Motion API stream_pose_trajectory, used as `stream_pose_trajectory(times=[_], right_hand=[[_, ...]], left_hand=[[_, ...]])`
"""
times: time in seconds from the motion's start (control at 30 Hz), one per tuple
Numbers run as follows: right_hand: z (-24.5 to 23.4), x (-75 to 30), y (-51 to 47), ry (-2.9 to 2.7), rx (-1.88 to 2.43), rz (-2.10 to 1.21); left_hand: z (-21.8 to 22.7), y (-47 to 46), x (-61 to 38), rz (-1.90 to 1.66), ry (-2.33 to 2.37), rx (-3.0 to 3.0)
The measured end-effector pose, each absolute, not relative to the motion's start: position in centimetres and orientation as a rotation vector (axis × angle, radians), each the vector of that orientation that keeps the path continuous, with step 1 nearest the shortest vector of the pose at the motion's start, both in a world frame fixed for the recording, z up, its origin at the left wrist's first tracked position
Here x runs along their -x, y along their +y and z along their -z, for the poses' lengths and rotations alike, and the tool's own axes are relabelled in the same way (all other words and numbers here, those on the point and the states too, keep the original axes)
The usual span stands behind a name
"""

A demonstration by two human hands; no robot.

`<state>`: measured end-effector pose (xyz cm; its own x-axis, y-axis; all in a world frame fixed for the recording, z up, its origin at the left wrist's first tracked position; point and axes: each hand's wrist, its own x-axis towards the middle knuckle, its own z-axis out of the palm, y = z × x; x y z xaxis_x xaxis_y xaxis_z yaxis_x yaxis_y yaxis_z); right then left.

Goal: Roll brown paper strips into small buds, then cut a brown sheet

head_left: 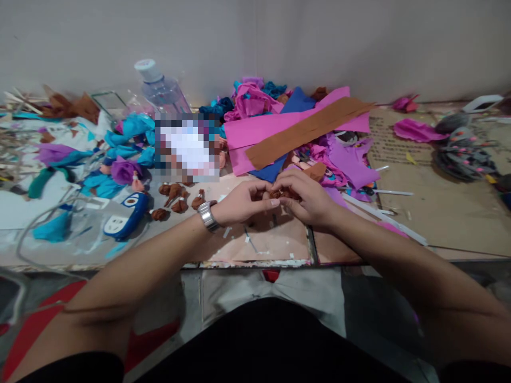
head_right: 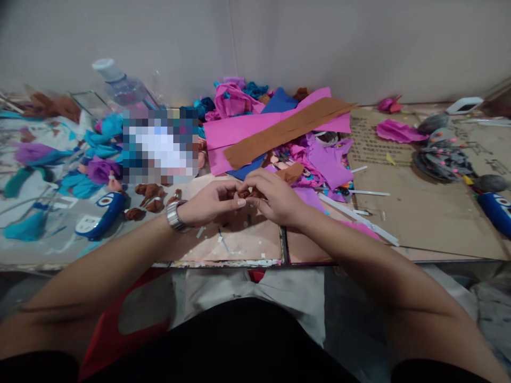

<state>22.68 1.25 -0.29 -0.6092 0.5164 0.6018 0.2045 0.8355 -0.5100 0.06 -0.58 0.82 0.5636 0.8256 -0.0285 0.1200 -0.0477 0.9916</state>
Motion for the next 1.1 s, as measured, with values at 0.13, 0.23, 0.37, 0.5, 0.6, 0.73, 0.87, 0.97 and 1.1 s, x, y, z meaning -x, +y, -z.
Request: stream_pose_trajectory(times=[0.13, 0.23, 0.37, 0.5, 0.6, 0.73, 0.87, 0.97, 1.1], right_hand=[[0.5, -22.7, 1.3, -2.178, 0.538, -0.470], [0.6, -22.6, 1.4, -2.170, 0.547, -0.443], [0.8, -22.6, 1.4, -2.167, 0.534, -0.417], [0.4, -22.6, 1.3, -2.182, 0.562, -0.393], [-0.1, -22.8, 1.2, -2.192, 0.605, -0.352], [-0.7, -23.0, 1.3, -2.268, 0.577, -0.337], [-0.5, -23.0, 1.4, -2.295, 0.561, -0.324], [-0.2, -22.9, 1.5, -2.296, 0.547, -0.326], [0.0, -22.9, 1.4, -2.320, 0.556, -0.395]], left_hand=[[-0.8, -0.6, -0.2, -0.753, 0.870, -1.563], [-0.7, -0.6, -0.4, -0.821, 0.888, -1.543], [-0.6, -0.8, -0.6, -0.815, 0.890, -1.470], [-1.1, -0.7, -0.3, -0.804, 0.906, -1.487], [-1.4, -0.4, 0.0, -0.802, 0.932, -1.488], [-1.4, -0.3, 0.0, -0.821, 0.941, -1.560], [-1.2, -0.4, -0.2, -0.832, 0.909, -1.678], [-1.2, -0.4, -0.1, -0.794, 0.850, -1.730], [-1.0, -0.3, 0.4, -0.646, 0.753, -1.707]])
